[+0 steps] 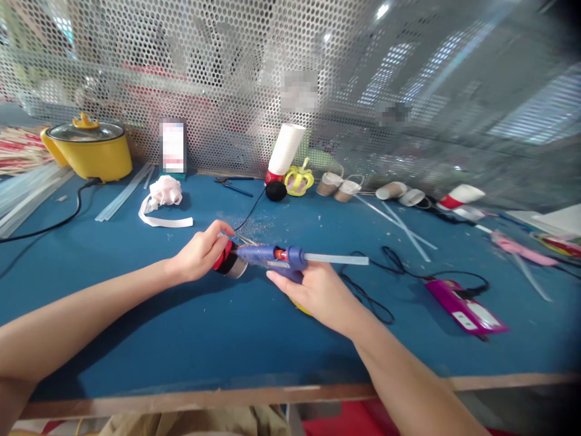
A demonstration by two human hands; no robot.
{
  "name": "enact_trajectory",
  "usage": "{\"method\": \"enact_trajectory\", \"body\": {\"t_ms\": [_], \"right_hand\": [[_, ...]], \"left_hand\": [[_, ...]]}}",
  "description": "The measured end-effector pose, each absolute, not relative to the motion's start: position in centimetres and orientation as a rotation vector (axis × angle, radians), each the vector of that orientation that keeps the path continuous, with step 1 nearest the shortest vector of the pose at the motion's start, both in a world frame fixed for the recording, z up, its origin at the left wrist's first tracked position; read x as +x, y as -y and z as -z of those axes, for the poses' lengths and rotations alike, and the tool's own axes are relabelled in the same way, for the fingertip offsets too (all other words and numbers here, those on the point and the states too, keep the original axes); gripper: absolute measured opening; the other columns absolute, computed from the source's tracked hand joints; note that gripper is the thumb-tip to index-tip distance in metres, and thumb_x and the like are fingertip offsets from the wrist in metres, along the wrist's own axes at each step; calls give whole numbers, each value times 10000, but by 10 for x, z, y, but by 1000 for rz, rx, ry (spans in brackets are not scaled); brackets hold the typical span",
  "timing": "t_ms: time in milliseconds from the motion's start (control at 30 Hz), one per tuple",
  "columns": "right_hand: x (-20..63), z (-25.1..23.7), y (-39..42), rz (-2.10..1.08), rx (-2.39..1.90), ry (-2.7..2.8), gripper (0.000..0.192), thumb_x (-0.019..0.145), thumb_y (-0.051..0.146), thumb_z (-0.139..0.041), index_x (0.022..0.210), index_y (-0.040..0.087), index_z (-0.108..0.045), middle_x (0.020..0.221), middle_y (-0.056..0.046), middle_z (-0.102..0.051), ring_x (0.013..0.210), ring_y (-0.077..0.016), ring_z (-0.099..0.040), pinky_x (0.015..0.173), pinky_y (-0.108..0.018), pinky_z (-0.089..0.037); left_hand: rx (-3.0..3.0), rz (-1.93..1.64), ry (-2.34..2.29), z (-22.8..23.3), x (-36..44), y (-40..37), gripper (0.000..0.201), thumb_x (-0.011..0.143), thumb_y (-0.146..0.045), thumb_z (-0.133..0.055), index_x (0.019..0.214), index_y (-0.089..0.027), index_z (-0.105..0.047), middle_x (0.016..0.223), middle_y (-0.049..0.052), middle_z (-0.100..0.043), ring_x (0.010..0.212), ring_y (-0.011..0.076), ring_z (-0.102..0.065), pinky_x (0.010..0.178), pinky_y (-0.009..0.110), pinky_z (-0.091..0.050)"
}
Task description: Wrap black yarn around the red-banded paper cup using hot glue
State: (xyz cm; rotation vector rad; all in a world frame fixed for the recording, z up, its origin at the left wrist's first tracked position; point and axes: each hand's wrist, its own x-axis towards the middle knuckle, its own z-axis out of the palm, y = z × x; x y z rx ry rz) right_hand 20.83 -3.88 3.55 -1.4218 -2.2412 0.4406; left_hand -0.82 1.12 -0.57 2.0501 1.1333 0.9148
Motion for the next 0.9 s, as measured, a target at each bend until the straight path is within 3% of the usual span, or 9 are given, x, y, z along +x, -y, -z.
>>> {"method": "enact_trajectory", "body": {"t_ms": [200, 400, 667, 900], "right_hand": [[208, -38, 35, -504, -1461, 2183, 188, 803, 327, -523, 826, 189, -649, 750, -22, -693, 661, -187, -618, 647, -292, -475], [208, -38, 31, -537, -1496, 2155, 192, 793, 340, -523, 762, 186, -633, 568, -11, -618, 587, -183, -588, 533, -268, -435], [208, -39, 31, -561, -1452, 2142, 166, 776, 335, -541, 750, 195, -626, 667, -22, -652, 647, -186, -602, 585, -276, -451], [207, -39, 29, -575, -1485, 2120, 167, 776, 345, -540, 727, 206, -618, 517, 3, -586, 563, -180, -579, 509, -267, -426]], "left_hand": [[2095, -903, -1056, 6, -10, -11, 174, 889, -256, -294, 975, -171, -419, 501, -83, -412, 463, 84, -392, 502, 211, -319], [2074, -942, -1056, 6, -8, -8, 193, 888, -288, -296, 964, -173, -431, 517, -71, -431, 467, 84, -391, 510, 218, -323], [2084, -950, -1041, 5, -8, -7, 178, 889, -264, -301, 967, -172, -432, 513, -78, -418, 466, 80, -383, 513, 214, -321], [2086, -940, -1035, 5, -8, -7, 176, 891, -256, -304, 976, -167, -430, 517, -80, -412, 468, 80, -380, 512, 212, -316]]}}
